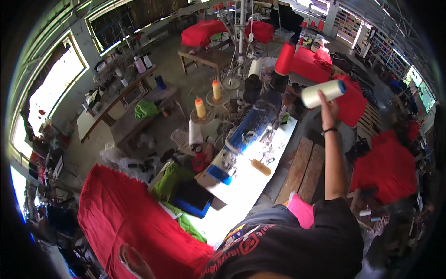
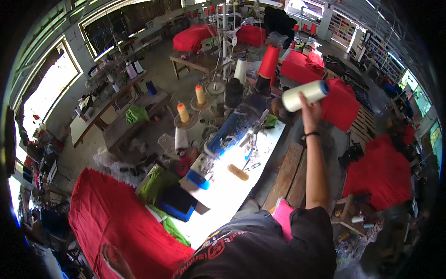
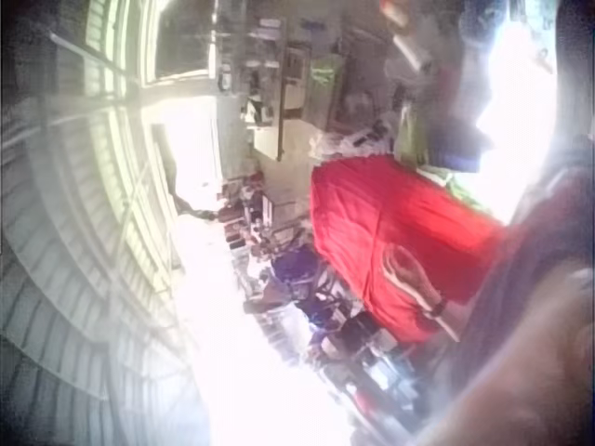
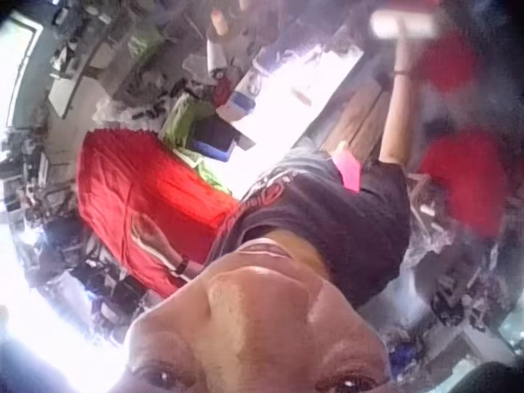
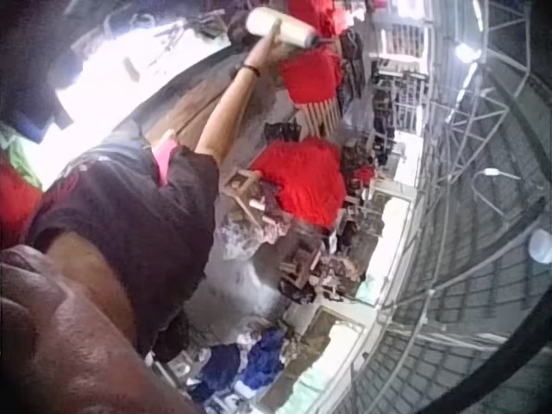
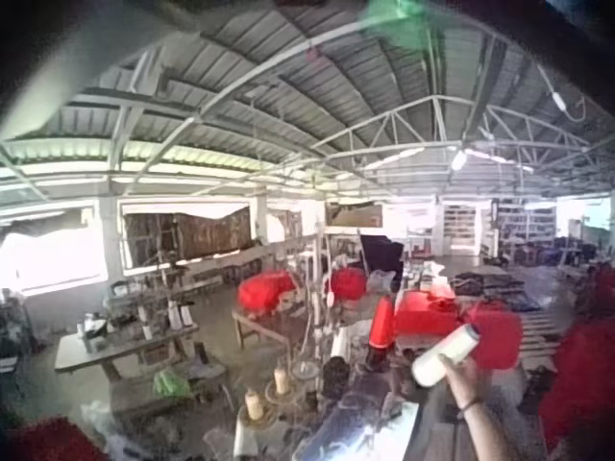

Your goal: The person threads a sewing machine by guiding thread through a metal tension assembly and the machine's needle area. They then use scissors to cut the thread and continue adjusting the thread path with their hands.

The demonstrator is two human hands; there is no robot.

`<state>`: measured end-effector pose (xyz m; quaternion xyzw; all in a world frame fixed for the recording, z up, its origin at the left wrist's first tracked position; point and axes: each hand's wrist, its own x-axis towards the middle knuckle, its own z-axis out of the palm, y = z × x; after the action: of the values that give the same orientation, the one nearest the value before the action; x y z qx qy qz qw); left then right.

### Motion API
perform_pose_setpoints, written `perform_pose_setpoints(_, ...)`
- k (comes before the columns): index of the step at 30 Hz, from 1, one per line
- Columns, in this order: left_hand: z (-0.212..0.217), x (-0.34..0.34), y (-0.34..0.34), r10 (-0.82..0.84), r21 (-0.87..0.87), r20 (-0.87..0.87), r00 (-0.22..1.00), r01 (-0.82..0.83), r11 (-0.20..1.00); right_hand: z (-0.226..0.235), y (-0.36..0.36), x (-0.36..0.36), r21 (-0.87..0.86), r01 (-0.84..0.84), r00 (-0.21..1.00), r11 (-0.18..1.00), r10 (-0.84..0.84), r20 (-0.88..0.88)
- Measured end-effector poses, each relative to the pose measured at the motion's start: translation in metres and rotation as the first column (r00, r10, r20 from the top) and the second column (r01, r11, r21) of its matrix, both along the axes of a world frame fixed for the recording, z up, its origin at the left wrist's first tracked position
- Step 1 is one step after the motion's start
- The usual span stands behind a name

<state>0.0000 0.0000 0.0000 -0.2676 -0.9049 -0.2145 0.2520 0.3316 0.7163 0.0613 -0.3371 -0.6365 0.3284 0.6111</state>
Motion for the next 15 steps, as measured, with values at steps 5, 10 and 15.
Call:
perform_pose_setpoints(5, 0.108, 0.037, 0.168, -0.095, -0.088, -0.133, 0.987, 0.084, 0.993, -0.028, 0.104, -0.065, 0.091, -0.014, 0.953, 0.996, -0.014, 0.302)
perform_pose_setpoints(10, 0.160, 0.085, 0.351, -0.194, -0.007, 0.078, 0.978, 0.195, 0.981, -0.051, 0.186, -0.123, 0.202, -0.233, 0.939, 0.951, 0.166, 0.303)
perform_pose_setpoints(15, 0.174, 0.083, 0.456, -0.291, -0.225, 0.193, 0.937, 0.331, 0.916, -0.072, 0.219, -0.157, 0.073, -0.495, 0.853, 0.866, 0.468, 0.230)
